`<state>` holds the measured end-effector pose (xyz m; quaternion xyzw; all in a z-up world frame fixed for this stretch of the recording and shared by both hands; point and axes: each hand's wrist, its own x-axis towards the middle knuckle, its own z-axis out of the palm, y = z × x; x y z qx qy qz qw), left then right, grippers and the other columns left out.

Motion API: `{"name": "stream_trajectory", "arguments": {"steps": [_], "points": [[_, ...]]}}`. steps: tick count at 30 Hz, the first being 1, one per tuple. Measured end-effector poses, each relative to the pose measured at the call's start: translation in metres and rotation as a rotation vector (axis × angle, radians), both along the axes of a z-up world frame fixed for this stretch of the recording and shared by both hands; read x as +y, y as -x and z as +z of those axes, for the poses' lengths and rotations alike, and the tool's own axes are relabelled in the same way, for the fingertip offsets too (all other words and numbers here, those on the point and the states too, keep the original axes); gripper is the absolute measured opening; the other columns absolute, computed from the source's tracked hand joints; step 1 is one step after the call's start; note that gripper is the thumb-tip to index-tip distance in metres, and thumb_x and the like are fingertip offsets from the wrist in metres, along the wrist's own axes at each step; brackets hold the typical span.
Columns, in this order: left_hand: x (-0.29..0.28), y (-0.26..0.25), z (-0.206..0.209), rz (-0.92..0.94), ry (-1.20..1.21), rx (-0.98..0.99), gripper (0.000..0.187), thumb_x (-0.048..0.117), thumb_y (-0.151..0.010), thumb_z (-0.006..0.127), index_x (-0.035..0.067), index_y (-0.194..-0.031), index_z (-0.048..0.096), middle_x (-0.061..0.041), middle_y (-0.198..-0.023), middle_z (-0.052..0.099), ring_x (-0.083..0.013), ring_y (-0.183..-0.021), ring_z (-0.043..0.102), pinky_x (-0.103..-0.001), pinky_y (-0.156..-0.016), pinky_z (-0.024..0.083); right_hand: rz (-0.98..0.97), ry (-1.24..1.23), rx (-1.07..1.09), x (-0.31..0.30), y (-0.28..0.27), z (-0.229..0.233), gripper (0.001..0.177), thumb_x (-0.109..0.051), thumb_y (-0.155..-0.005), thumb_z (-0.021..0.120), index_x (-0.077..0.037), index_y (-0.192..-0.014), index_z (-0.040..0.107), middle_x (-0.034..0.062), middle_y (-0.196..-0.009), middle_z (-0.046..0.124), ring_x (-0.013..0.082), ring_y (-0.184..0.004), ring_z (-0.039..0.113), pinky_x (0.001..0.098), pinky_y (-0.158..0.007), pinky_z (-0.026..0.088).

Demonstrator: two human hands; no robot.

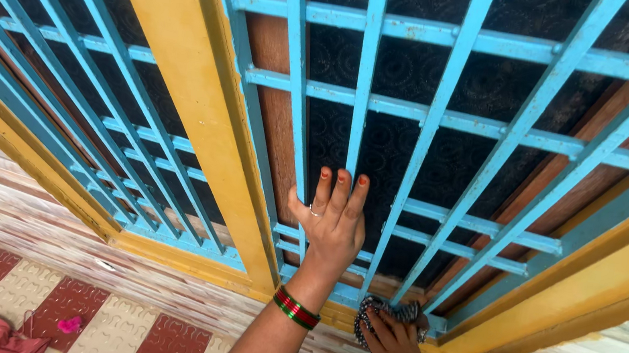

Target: The person cleans a blue window grill with a patterned cloth, using one hand to steady the grill while the other hand wipes the individual bars.

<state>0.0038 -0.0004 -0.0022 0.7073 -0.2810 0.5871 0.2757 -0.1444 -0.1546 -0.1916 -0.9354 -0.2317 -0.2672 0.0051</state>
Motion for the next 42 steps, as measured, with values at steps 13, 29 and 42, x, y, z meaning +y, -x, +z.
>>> {"name": "stream_trajectory", "arguments": {"steps": [13,29,42], "points": [[0.000,0.003,0.003,-0.003,0.016,0.026,0.058,-0.001,-0.098,0.064,0.028,-0.148,0.057,-0.001,-0.170,0.029,-0.0214,-0.154,0.036,-0.058,-0.110,0.027,-0.164,0.046,-0.737,-0.016,-0.046,0.184,0.039,-0.009,-0.096,0.061,-0.009,-0.135,0.066,0.0086,-0.147,0.057,0.0317,-0.136,0.049,0.0547,-0.104,0.035],[0.001,0.007,0.006,0.028,-0.031,-0.009,0.050,0.003,-0.101,0.063,0.044,-0.127,0.075,-0.009,-0.162,0.038,-0.0227,-0.144,0.038,-0.055,-0.110,0.024,-0.150,-0.177,-0.969,-0.009,-0.028,0.309,0.033,-0.029,-0.101,0.076,-0.001,-0.117,0.068,0.0169,-0.128,0.063,0.0362,-0.121,0.057,0.0492,-0.098,0.048],[0.003,0.006,0.002,-0.004,-0.001,-0.078,0.050,0.002,-0.097,0.072,0.047,-0.118,0.077,0.006,-0.146,0.046,-0.0191,-0.143,0.030,-0.054,-0.117,0.023,0.035,-0.079,-0.630,-0.009,-0.018,0.211,0.034,-0.019,-0.082,0.073,-0.012,-0.115,0.072,0.0092,-0.120,0.067,0.0272,-0.115,0.063,0.0522,-0.093,0.036]]}}
